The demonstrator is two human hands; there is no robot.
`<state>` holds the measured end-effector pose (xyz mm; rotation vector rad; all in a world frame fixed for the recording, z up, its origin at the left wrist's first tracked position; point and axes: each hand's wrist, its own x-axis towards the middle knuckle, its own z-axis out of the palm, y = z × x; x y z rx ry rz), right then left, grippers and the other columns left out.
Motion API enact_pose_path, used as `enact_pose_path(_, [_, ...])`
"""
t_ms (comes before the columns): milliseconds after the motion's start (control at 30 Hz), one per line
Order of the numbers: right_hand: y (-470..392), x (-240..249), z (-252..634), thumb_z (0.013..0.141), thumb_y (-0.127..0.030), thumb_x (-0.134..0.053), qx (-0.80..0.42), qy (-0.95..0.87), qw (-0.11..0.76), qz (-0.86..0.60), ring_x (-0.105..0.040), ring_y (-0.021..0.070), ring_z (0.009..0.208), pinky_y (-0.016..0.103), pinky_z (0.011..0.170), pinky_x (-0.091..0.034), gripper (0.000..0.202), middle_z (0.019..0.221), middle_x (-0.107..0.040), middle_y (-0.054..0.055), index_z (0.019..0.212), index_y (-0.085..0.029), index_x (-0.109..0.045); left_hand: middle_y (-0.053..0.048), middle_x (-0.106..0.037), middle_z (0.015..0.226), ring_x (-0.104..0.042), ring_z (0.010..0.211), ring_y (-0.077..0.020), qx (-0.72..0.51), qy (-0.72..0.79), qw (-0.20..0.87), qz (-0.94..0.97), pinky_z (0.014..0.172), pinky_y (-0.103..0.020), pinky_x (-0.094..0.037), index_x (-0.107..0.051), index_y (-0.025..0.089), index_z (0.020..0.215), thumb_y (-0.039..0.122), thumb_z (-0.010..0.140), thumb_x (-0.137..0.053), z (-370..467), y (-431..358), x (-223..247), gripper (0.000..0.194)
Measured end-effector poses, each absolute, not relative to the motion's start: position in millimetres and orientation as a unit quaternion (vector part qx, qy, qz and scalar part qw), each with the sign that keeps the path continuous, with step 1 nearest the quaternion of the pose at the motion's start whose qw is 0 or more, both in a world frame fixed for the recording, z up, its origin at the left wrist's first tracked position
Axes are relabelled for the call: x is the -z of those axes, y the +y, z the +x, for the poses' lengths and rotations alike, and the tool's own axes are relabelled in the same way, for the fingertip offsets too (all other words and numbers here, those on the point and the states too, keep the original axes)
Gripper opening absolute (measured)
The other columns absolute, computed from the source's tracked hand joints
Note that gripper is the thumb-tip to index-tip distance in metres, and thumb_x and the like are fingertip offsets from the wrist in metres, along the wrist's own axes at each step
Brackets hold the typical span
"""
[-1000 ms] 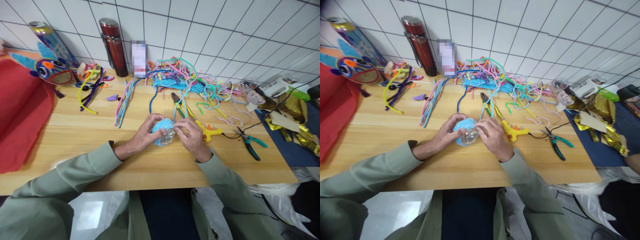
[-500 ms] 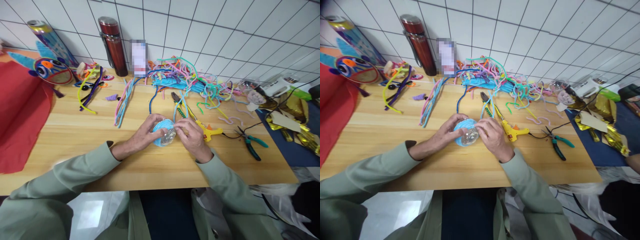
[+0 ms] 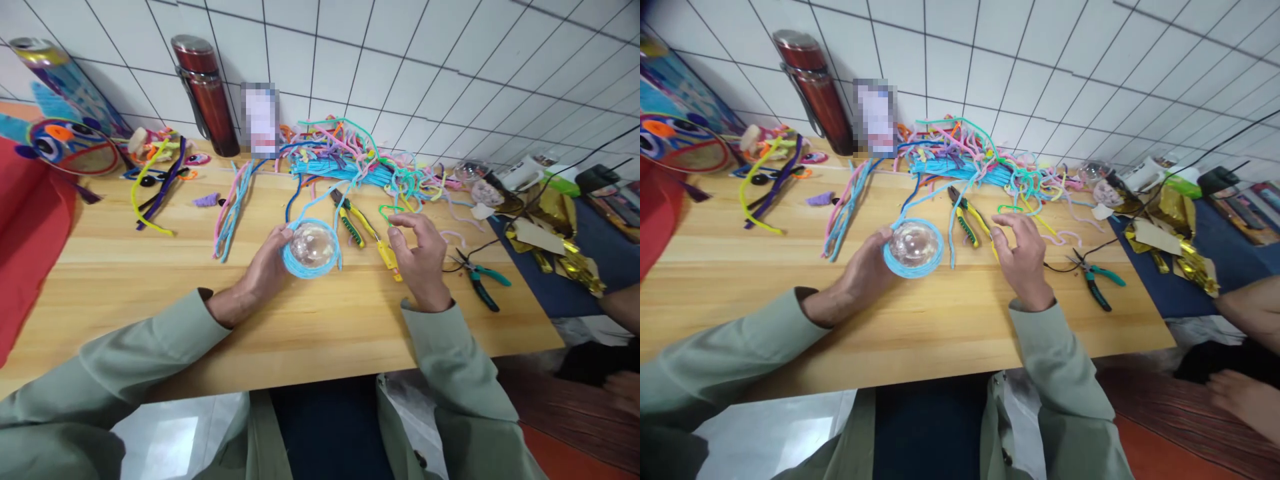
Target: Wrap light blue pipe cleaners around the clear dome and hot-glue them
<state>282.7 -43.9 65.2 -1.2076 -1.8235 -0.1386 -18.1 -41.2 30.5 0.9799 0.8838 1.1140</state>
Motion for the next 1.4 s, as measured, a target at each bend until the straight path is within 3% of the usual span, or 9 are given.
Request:
enact_pose_path(100, [-47, -50, 328, 0.099, -0.02, -0.064, 0.06, -0.781, 0.351, -0.513, -0.079, 0.0321, 0.106, 0.053, 0.096, -0.063, 0.023, 0.112, -0.085, 0.01, 0.117, -0.026, -0.078, -0.009, -0.078, 0.118, -0.074, 0.11, -0.03, -0.476, 0.383, 0.684, 0.398, 0.098, -0.045, -0.061, -0.066, 0.022, 0.115, 0.064, 0.094, -0.066, -14, -42, -26, 0.047])
enact_pose_path(167, [-54, -35, 353, 0.097, -0.018, -0.061, 0.061, -0.799, 0.3, -0.518, -0.078, 0.0329, 0.103, 0.053, 0.093, -0.063, 0.025, 0.108, -0.085, 0.01, 0.112, -0.025, -0.079, -0.007, -0.077, 0.123, -0.073, 0.114, -0.0285, -0.49, 0.375, 0.67, 0.414, 0.1, -0.042, -0.059, -0.066, 0.023, 0.12, 0.062, 0.091, -0.073, -14, -46, -24, 0.05])
enact_pose_path(300, [-67, -14, 380, 0.098, -0.027, -0.064, 0.025, -0.778, 0.274, -0.565, -0.076, 0.0333, 0.093, 0.053, 0.087, -0.062, 0.013, 0.096, -0.084, 0.01, 0.092, -0.027, -0.076, -0.007, -0.071, 0.137, -0.066, 0.128, -0.0281, -0.494, 0.364, 0.612, 0.499, 0.108, -0.04, -0.055, -0.065, 0.026, 0.134, 0.06, 0.095, -0.075, -21, -51, -21, 0.053])
enact_pose_path(467, [-74, -15, 376, 0.097, -0.044, -0.071, -0.038, -0.704, 0.344, -0.62, -0.076, 0.0325, 0.096, 0.054, 0.089, -0.062, 0.018, 0.102, -0.084, 0.011, 0.091, -0.027, -0.071, -0.009, -0.07, 0.14, -0.064, 0.132, -0.0303, -0.484, 0.386, 0.569, 0.542, 0.112, -0.042, -0.055, -0.064, 0.026, 0.14, 0.063, 0.098, -0.068, -27, -46, -13, 0.056])
enact_pose_path(600, [-81, -26, 365, 0.096, -0.054, -0.075, -0.148, -0.579, 0.488, -0.636, -0.077, 0.0266, 0.091, 0.048, 0.092, -0.063, 0.028, 0.095, -0.082, 0.006, 0.089, -0.027, -0.069, -0.009, -0.071, 0.141, -0.066, 0.13, -0.0302, -0.477, 0.388, 0.558, 0.557, 0.108, -0.041, -0.057, -0.064, 0.026, 0.14, 0.063, 0.099, -0.065, -27, -41, -7, 0.055])
enact_pose_path(733, [-86, -38, 355, 0.093, -0.056, -0.082, -0.329, -0.468, 0.615, -0.543, -0.075, 0.0191, 0.079, 0.037, 0.083, -0.066, 0.035, 0.082, -0.075, 0.0, 0.084, -0.026, -0.066, -0.008, -0.071, 0.138, -0.064, 0.132, -0.0317, -0.474, 0.385, 0.565, 0.555, 0.11, -0.042, -0.056, -0.066, 0.028, 0.137, 0.06, 0.099, -0.07, -29, -42, -6, 0.051])
enact_pose_path(967, [-94, -51, 334, 0.087, -0.036, -0.092, -0.458, -0.419, 0.633, -0.463, -0.079, 0.0183, 0.09, 0.033, 0.079, -0.069, 0.025, 0.096, -0.081, 0.0, 0.096, -0.028, -0.07, -0.006, -0.07, 0.14, -0.062, 0.133, -0.0316, -0.471, 0.38, 0.567, 0.558, 0.111, -0.041, -0.053, -0.066, 0.031, 0.14, 0.059, 0.099, -0.072, -31, -43, -5, 0.051])
enact_pose_path(1200, [-97, -54, 318, 0.095, -0.038, -0.078, -0.447, -0.484, 0.608, -0.444, -0.08, 0.0222, 0.092, 0.04, 0.083, -0.07, 0.017, 0.099, -0.083, 0.001, 0.092, -0.029, -0.064, -0.009, -0.071, 0.135, -0.063, 0.128, -0.0328, -0.465, 0.384, 0.569, 0.559, 0.106, -0.043, -0.055, -0.066, 0.027, 0.135, 0.065, 0.093, -0.076, -28, -44, -18, 0.057])
enact_pose_path(1400, [-103, -65, 300, 0.083, -0.03, -0.09, -0.488, -0.402, 0.648, -0.424, -0.078, 0.0178, 0.087, 0.032, 0.083, -0.068, 0.021, 0.094, -0.083, 0.001, 0.087, -0.027, -0.07, -0.009, -0.072, 0.133, -0.064, 0.127, -0.0323, -0.47, 0.383, 0.563, 0.562, 0.106, -0.042, -0.055, -0.067, 0.025, 0.133, 0.066, 0.091, -0.077, -27, -43, -19, 0.059])
